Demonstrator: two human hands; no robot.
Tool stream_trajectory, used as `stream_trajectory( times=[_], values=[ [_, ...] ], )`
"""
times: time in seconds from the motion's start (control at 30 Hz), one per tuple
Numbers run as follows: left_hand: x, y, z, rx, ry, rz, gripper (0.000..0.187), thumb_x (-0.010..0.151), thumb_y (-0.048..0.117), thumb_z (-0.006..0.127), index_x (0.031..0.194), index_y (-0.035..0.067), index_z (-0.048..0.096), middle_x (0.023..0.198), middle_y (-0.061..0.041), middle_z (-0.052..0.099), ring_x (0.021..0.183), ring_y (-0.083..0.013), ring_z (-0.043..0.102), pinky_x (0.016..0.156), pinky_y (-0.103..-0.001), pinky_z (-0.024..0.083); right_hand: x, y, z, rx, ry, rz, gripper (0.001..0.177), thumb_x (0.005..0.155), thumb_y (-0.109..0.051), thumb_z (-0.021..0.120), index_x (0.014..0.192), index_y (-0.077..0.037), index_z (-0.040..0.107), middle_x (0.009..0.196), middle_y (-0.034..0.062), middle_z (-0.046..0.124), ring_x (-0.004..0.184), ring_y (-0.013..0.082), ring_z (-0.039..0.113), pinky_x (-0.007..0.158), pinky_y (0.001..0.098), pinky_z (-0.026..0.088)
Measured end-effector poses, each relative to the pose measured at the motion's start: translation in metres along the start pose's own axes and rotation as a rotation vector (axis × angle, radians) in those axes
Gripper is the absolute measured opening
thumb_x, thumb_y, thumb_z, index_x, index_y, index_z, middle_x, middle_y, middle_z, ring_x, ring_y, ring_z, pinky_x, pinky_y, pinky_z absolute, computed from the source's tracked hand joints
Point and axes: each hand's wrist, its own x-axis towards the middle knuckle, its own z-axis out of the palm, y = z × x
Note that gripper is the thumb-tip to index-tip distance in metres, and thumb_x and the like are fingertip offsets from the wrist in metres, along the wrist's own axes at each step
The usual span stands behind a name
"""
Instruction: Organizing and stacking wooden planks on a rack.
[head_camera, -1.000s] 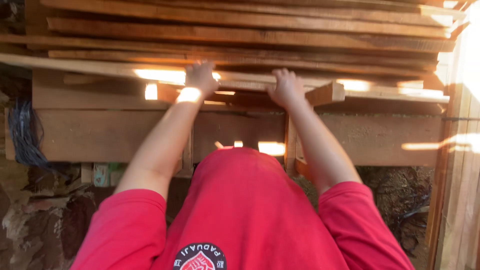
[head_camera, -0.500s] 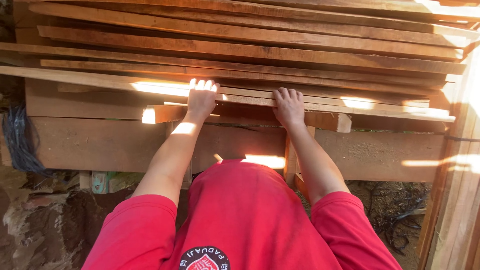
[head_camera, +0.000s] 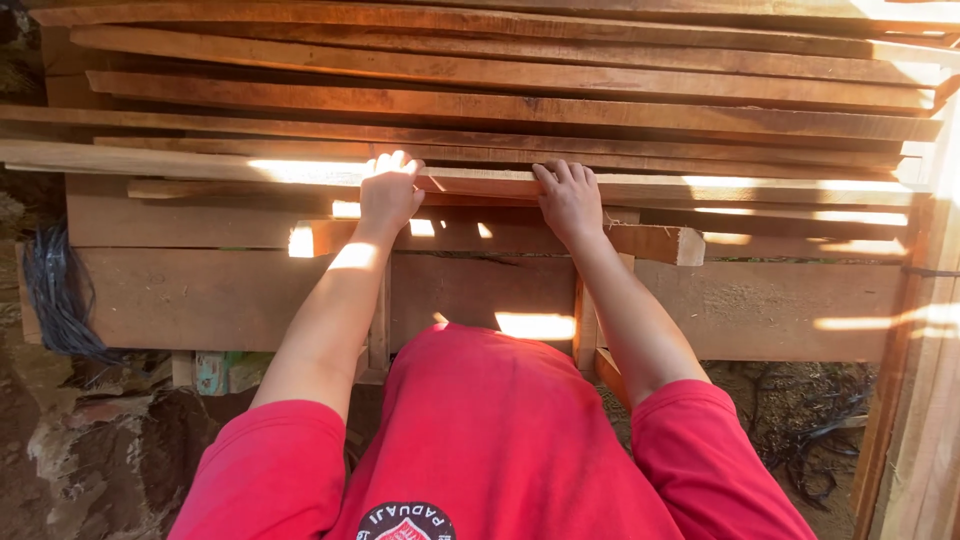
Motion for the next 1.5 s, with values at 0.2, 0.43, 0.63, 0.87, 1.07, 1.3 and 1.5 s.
stream_trajectory(
  times=[0.2, 0.43, 0.63, 0.87, 1.07, 1.3, 1.5],
  values=[
    [-0.002, 0.02, -0.042, -0.002, 0.112, -0.029, 0.069, 0.077, 0.048, 0.085, 0.134, 0.017, 0.063, 0.121, -0.007, 0.063, 0.115, -0.0283, 0.056, 0.102, -0.046, 0.042, 0.001, -0.005, -0.032, 0.144, 0.202, -0.009, 0.062, 0.075, -0.047, 0.087, 0.124, -0.013, 0.07, 0.121, 0.0072, 0.063, 0.117, 0.0309, 0.056, 0.104, 0.0477, 0.04],
    [0.057, 0.005, -0.034, -0.024, 0.211, 0.01, 0.066, 0.093, 0.041, 0.074, 0.145, 0.006, 0.053, 0.143, -0.012, 0.054, 0.133, -0.0317, 0.047, 0.106, -0.048, 0.039, 0.068, 0.001, -0.03, 0.107, 0.264, 0.17, 0.061, 0.09, -0.034, 0.08, 0.14, -0.01, 0.054, 0.144, 0.0114, 0.049, 0.136, 0.0347, 0.038, 0.112, 0.0513, 0.03],
    [0.107, 0.002, -0.02, 0.043, 0.297, -0.03, 0.063, 0.075, 0.035, 0.088, 0.128, 0.017, 0.061, 0.132, -0.002, 0.052, 0.124, -0.0251, 0.047, 0.106, -0.045, 0.031, 0.095, 0.016, -0.044, 0.038, -0.031, 0.249, 0.076, 0.089, -0.044, 0.075, 0.149, -0.008, 0.045, 0.152, 0.0109, 0.04, 0.145, 0.0368, 0.025, 0.12, 0.0582, 0.016],
    [0.108, -0.001, 0.005, 0.078, 0.258, 0.0, 0.034, 0.076, 0.022, 0.085, 0.102, 0.015, 0.064, 0.104, -0.001, 0.068, 0.099, -0.0258, 0.06, 0.115, -0.055, 0.026, 0.079, 0.027, -0.014, -0.033, -0.052, 0.155, 0.049, 0.1, -0.028, 0.065, 0.143, -0.01, 0.05, 0.164, 0.0057, 0.036, 0.15, 0.0368, 0.029, 0.118, 0.0637, 0.021],
    [0.08, 0.004, -0.146, -0.157, -0.153, -0.037, 0.038, 0.096, 0.019, 0.073, 0.128, 0.006, 0.056, 0.119, -0.02, 0.067, 0.118, -0.0434, 0.054, 0.1, -0.063, 0.046, 0.054, 0.022, -0.097, -0.11, 0.175, -0.084, 0.044, 0.103, -0.034, 0.064, 0.142, -0.013, 0.057, 0.13, 0.0066, 0.067, 0.108, 0.0272, 0.061, 0.099, 0.0398, 0.038],
    [0.027, -0.004, -0.235, -0.082, 0.019, 0.089, 0.054, 0.094, 0.058, 0.079, 0.124, 0.014, 0.068, 0.107, -0.003, 0.076, 0.095, -0.0259, 0.07, 0.099, -0.046, 0.035, 0.01, -0.012, -0.201, -0.036, 0.423, -0.201, 0.039, 0.102, -0.032, 0.077, 0.133, -0.012, 0.066, 0.118, 0.0038, 0.071, 0.104, 0.024, 0.06, 0.096, 0.0368, 0.04],
    [-0.03, 0.046, -0.283, -0.178, -0.026, 0.229, 0.058, 0.091, 0.05, 0.081, 0.131, 0.012, 0.064, 0.115, -0.005, 0.074, 0.1, -0.0294, 0.066, 0.092, -0.045, 0.047, -0.033, -0.037, -0.253, -0.04, 0.482, -0.307, 0.034, 0.103, -0.03, 0.079, 0.132, -0.015, 0.069, 0.119, 0.0002, 0.071, 0.1, 0.0207, 0.063, 0.093, 0.0355, 0.042]
  ],
)
